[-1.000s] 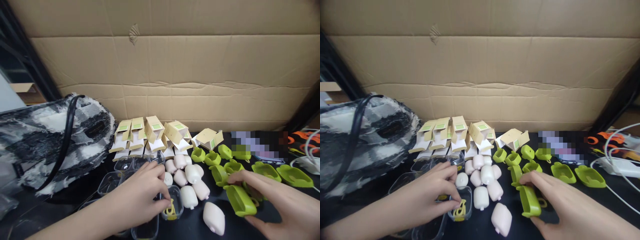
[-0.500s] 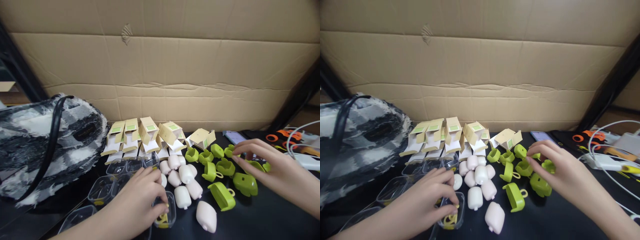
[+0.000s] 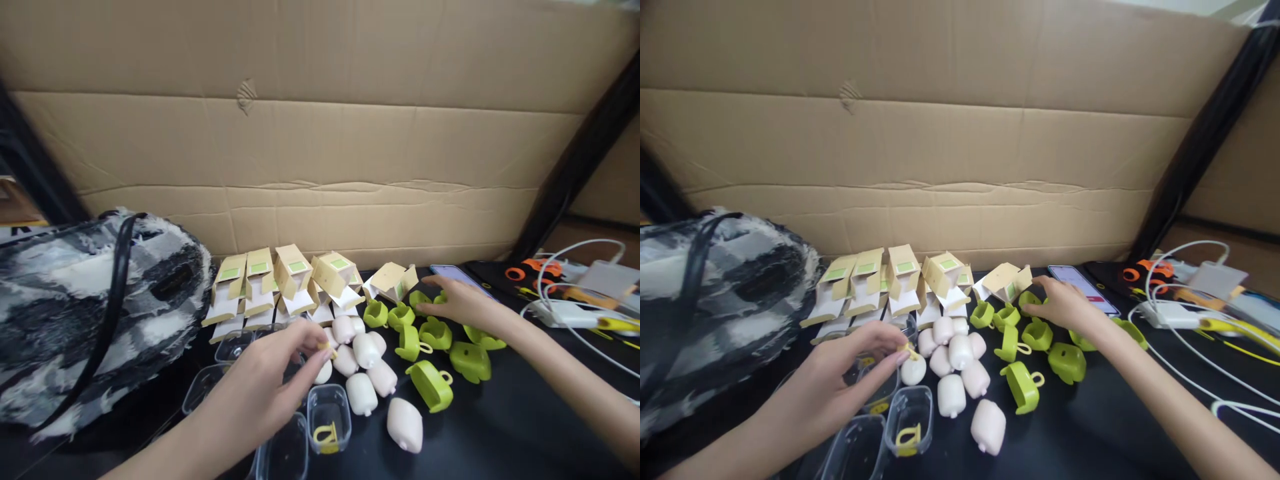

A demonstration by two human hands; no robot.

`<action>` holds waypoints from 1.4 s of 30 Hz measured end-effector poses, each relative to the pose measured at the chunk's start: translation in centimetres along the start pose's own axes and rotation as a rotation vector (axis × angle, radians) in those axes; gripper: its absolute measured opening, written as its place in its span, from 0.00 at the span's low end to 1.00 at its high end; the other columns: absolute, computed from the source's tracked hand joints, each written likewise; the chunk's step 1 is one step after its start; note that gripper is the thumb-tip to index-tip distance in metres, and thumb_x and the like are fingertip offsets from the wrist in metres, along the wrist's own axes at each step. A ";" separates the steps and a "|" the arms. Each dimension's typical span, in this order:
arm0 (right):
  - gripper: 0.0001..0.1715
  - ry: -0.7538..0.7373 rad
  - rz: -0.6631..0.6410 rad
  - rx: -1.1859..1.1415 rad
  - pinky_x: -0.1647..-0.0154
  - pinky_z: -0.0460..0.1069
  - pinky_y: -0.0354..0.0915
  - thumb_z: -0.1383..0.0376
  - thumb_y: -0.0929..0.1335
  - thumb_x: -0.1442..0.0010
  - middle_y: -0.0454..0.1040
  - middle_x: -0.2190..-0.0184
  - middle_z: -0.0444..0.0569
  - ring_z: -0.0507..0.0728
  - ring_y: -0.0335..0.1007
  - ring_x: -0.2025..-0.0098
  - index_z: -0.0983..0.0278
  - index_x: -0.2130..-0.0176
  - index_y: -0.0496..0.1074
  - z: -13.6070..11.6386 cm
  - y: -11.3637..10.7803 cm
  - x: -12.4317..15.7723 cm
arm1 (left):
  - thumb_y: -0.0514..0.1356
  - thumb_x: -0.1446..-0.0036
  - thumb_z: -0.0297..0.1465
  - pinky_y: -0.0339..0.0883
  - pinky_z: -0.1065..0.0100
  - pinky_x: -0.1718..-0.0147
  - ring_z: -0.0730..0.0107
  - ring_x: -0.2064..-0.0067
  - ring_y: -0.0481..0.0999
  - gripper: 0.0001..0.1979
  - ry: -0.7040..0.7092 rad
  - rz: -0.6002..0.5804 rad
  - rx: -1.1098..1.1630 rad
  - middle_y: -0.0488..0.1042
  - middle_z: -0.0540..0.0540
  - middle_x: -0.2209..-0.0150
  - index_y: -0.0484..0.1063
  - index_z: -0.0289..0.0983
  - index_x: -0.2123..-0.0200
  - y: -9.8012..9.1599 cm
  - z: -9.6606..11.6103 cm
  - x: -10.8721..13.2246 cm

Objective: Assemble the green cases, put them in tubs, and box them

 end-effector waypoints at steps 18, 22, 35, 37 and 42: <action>0.24 -0.327 0.148 -0.594 0.59 0.58 0.73 0.47 0.63 0.37 0.76 0.57 0.50 0.61 0.75 0.58 0.55 0.47 0.67 -5.5 -4.2 4.8 | 0.66 0.47 0.38 0.65 0.72 0.71 0.76 0.75 0.71 0.12 -0.419 -0.050 0.865 0.72 0.56 0.76 0.67 0.39 0.66 1.8 -1.1 -0.4; 0.20 -0.452 0.140 -0.862 0.66 0.49 0.74 0.48 0.68 0.43 0.73 0.61 0.46 0.56 0.75 0.63 0.54 0.58 0.61 -9.2 -2.7 8.1 | 0.65 0.44 0.36 0.67 0.74 0.69 0.77 0.73 0.73 0.10 -0.409 -0.012 0.888 0.74 0.55 0.75 0.73 0.37 0.62 1.6 -1.1 -0.4; 0.26 -0.338 0.023 -1.039 0.60 0.48 0.73 0.68 0.70 0.53 0.76 0.61 0.44 0.56 0.76 0.58 0.54 0.53 0.67 -12.7 0.0 11.8 | 0.66 0.47 0.27 0.72 0.71 0.63 0.71 0.66 0.79 0.03 -0.356 -0.022 0.698 0.81 0.52 0.69 0.77 0.39 0.66 1.0 -1.2 -0.7; 0.24 -0.336 0.092 -1.015 0.57 0.50 0.73 0.66 0.70 0.52 0.76 0.60 0.45 0.59 0.76 0.55 0.55 0.54 0.68 -12.6 -0.4 11.8 | 0.65 0.46 0.27 0.71 0.71 0.63 0.71 0.64 0.78 0.03 -0.311 -0.013 0.613 0.80 0.51 0.67 0.77 0.39 0.66 0.7 -1.3 -0.7; 0.22 -0.326 0.136 -1.036 0.54 0.52 0.73 0.66 0.70 0.50 0.75 0.53 0.48 0.61 0.75 0.50 0.55 0.54 0.67 -12.3 -0.3 11.9 | 0.65 0.46 0.28 0.70 0.70 0.64 0.71 0.66 0.75 0.02 -0.255 0.009 0.505 0.78 0.50 0.68 0.77 0.38 0.67 0.6 -1.3 -0.6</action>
Point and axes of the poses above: each hand's wrist, its own x-axis away from the middle knuckle, its own y-axis out of the palm, z = x × y, the point moved 4 cm from there along -x, towards the middle knuckle
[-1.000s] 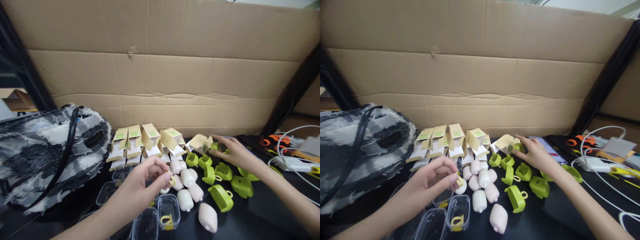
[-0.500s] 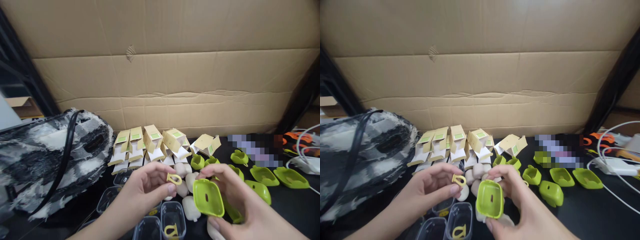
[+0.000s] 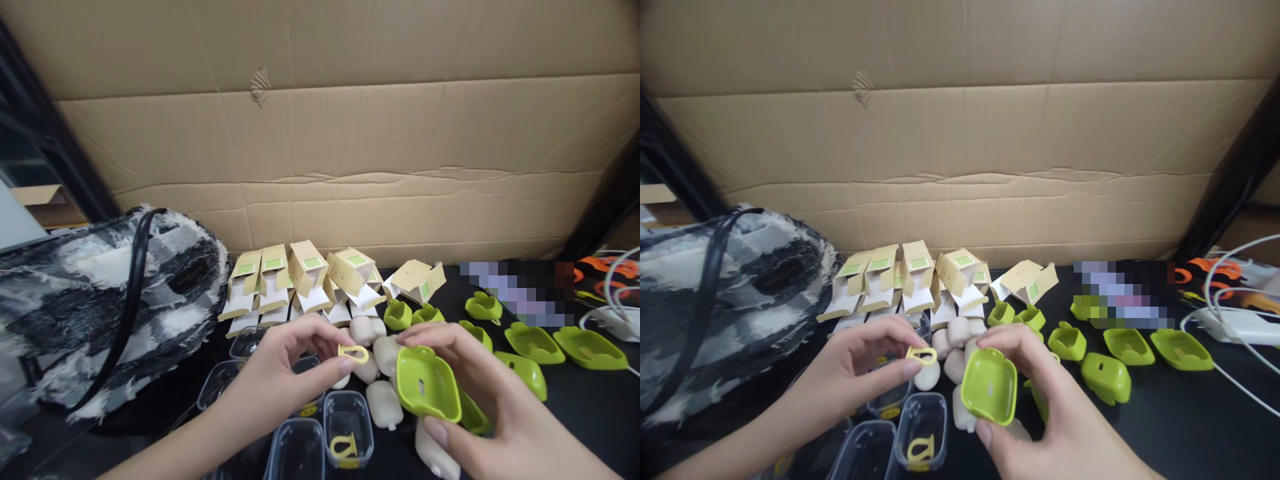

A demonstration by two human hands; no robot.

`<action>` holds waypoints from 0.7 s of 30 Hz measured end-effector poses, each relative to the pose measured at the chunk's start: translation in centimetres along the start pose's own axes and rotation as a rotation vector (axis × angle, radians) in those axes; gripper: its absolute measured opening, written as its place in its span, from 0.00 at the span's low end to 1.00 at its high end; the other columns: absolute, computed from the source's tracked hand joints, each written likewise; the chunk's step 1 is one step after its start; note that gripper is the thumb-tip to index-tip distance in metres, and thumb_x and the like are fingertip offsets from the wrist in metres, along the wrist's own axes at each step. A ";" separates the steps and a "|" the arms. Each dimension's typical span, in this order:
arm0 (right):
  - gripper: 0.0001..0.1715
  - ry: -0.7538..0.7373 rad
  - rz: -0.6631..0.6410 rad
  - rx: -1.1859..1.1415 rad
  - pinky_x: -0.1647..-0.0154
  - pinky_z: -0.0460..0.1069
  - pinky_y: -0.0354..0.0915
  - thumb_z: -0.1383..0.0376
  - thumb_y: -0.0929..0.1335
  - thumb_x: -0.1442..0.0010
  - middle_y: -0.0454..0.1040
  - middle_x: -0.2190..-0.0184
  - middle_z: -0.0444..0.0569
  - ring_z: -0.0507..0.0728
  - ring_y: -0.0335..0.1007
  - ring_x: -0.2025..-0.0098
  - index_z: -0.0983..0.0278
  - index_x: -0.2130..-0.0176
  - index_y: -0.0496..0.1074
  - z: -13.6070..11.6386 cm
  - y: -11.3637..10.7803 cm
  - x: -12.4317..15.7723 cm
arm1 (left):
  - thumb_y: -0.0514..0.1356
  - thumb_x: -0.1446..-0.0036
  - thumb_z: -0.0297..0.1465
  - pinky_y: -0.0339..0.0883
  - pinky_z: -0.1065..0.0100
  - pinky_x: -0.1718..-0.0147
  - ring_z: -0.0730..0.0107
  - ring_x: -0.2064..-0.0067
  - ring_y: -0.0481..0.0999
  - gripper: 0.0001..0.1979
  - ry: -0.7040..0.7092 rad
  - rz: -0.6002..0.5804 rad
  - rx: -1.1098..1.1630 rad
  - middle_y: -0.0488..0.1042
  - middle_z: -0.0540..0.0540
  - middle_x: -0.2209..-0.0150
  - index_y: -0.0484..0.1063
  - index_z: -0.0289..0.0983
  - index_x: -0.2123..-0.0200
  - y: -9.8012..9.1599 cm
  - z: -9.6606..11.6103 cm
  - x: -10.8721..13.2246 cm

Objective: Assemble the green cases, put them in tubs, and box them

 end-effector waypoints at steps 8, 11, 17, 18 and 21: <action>0.37 -0.187 -0.142 0.054 0.49 0.49 0.73 0.73 0.70 0.49 0.73 0.49 0.45 0.58 0.74 0.47 0.47 0.44 0.61 0.0 0.4 0.7 | 0.65 0.49 0.23 0.70 0.72 0.68 0.73 0.71 0.73 0.05 0.151 0.031 -0.023 0.76 0.50 0.71 0.78 0.37 0.68 0.9 0.5 0.7; 0.35 -0.167 -0.108 -0.005 0.49 0.47 0.72 0.72 0.72 0.50 0.74 0.49 0.43 0.57 0.75 0.47 0.47 0.47 0.64 0.1 0.5 0.7 | 0.65 0.49 0.22 0.70 0.73 0.69 0.73 0.71 0.74 0.05 0.216 0.051 -0.066 0.76 0.50 0.72 0.79 0.36 0.68 1.2 0.9 0.9; 0.38 -0.207 -0.114 0.150 0.51 0.44 0.73 0.69 0.76 0.50 0.78 0.51 0.41 0.56 0.78 0.51 0.48 0.44 0.64 -0.3 1.6 0.7 | 0.65 0.52 0.18 0.70 0.77 0.71 0.74 0.72 0.74 0.07 0.393 -0.009 -0.217 0.75 0.48 0.73 0.79 0.31 0.68 2.1 1.9 1.5; 0.40 -0.224 -0.108 0.184 0.49 0.43 0.72 0.69 0.77 0.51 0.78 0.50 0.40 0.54 0.79 0.52 0.48 0.44 0.63 -0.5 1.8 0.7 | 0.65 0.51 0.18 0.70 0.77 0.71 0.74 0.71 0.74 0.07 0.414 -0.018 -0.238 0.75 0.47 0.73 0.79 0.30 0.68 2.2 1.9 1.6; 0.42 -0.270 -0.092 0.226 0.48 0.41 0.70 0.69 0.78 0.52 0.79 0.51 0.39 0.52 0.79 0.53 0.49 0.43 0.63 -0.9 2.0 0.9 | 0.65 0.49 0.18 0.69 0.76 0.69 0.72 0.69 0.74 0.06 0.447 -0.033 -0.305 0.75 0.47 0.73 0.79 0.29 0.67 2.3 1.9 1.8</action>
Point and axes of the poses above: each hand's wrist, its own x-axis away from the middle knuckle, its own y-axis out of the palm, z = x × y, the point moved 4 cm from there along -x, towards the middle knuckle
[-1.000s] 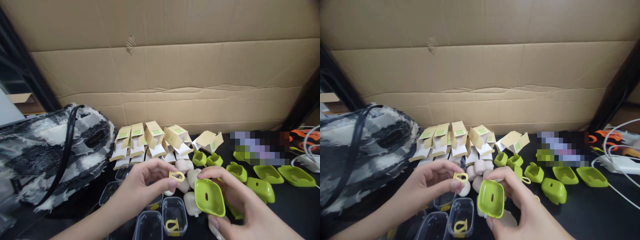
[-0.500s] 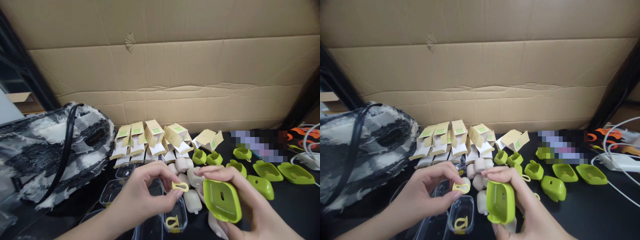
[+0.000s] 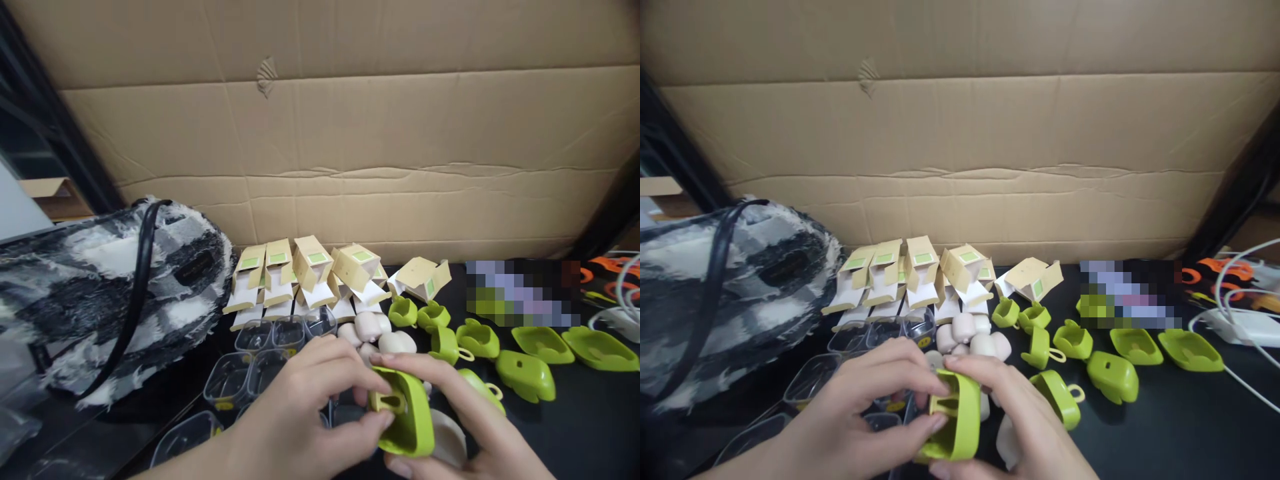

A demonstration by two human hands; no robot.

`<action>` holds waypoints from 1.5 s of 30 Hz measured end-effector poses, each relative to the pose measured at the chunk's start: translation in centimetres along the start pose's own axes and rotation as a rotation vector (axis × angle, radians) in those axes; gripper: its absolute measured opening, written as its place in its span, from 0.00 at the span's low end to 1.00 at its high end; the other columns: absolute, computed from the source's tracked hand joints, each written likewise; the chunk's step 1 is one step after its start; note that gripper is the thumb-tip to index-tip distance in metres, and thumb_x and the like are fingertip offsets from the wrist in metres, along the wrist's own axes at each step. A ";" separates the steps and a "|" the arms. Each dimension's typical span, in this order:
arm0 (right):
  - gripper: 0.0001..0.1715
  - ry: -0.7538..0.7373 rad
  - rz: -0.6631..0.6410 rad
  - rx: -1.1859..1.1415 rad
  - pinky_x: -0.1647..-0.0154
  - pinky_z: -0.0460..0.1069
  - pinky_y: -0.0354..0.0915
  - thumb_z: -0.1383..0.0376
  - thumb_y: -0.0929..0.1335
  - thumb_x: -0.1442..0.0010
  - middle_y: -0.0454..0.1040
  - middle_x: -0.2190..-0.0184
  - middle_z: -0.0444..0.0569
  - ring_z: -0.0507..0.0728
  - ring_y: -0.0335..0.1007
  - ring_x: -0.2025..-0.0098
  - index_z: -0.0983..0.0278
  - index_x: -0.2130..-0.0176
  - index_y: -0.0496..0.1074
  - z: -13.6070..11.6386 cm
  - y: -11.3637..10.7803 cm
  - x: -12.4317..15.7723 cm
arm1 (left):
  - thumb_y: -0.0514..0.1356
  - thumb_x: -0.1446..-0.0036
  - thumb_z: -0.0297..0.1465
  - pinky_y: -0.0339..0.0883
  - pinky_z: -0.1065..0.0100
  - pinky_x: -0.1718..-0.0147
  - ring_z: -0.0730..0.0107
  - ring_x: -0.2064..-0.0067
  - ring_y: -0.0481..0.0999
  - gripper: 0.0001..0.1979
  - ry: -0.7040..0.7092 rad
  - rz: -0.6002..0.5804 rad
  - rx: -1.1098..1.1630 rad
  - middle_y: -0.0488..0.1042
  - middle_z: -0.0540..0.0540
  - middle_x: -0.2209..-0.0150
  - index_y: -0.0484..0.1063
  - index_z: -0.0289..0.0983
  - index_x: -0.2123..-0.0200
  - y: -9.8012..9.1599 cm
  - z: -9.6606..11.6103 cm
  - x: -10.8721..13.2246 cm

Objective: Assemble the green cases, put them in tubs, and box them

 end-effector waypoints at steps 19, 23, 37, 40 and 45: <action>0.38 -0.090 -0.026 -0.124 0.57 0.40 0.74 0.67 0.79 0.52 0.80 0.54 0.43 0.55 0.81 0.58 0.52 0.44 0.67 -0.6 -0.1 0.1 | 0.62 0.43 0.17 0.64 0.77 0.71 0.73 0.72 0.70 0.06 0.070 -0.146 -0.081 0.75 0.46 0.75 0.80 0.26 0.69 0.2 1.5 -0.1; 0.39 -0.109 -0.007 -0.145 0.56 0.41 0.73 0.71 0.78 0.52 0.79 0.56 0.43 0.56 0.80 0.57 0.52 0.44 0.67 -0.8 -0.1 0.2 | 0.62 0.44 0.17 0.63 0.77 0.72 0.74 0.73 0.69 0.06 0.076 -0.141 -0.059 0.74 0.47 0.76 0.79 0.26 0.70 0.6 1.5 0.0; 0.39 -0.012 0.040 -0.125 0.54 0.40 0.73 0.61 0.78 0.50 0.78 0.54 0.38 0.53 0.80 0.57 0.45 0.44 0.64 0.2 -1.2 0.8 | 0.61 0.37 0.25 0.71 0.74 0.59 0.68 0.60 0.76 0.11 0.149 -0.142 -0.026 0.78 0.39 0.62 0.78 0.26 0.54 -1.2 1.9 0.2; 0.40 0.011 0.064 -0.097 0.53 0.40 0.73 0.61 0.79 0.52 0.78 0.52 0.38 0.55 0.80 0.54 0.46 0.44 0.64 0.9 -1.5 1.1 | 0.58 0.34 0.30 0.71 0.70 0.59 0.66 0.60 0.74 0.14 0.144 -0.221 -0.160 0.75 0.41 0.61 0.76 0.32 0.48 -0.9 1.6 0.4; 0.41 -0.007 0.079 -0.092 0.53 0.40 0.73 0.64 0.80 0.54 0.78 0.51 0.39 0.55 0.79 0.52 0.47 0.44 0.66 0.7 -2.0 0.9 | 0.56 0.33 0.38 0.68 0.70 0.64 0.68 0.65 0.69 0.17 0.237 -0.232 -0.206 0.70 0.47 0.66 0.73 0.37 0.46 -0.2 0.8 0.7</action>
Point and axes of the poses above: each hand's wrist, its own x-axis away from the middle knuckle, its own y-axis out of the palm, z = x × y, the point moved 4 cm from there along -x, towards the middle knuckle
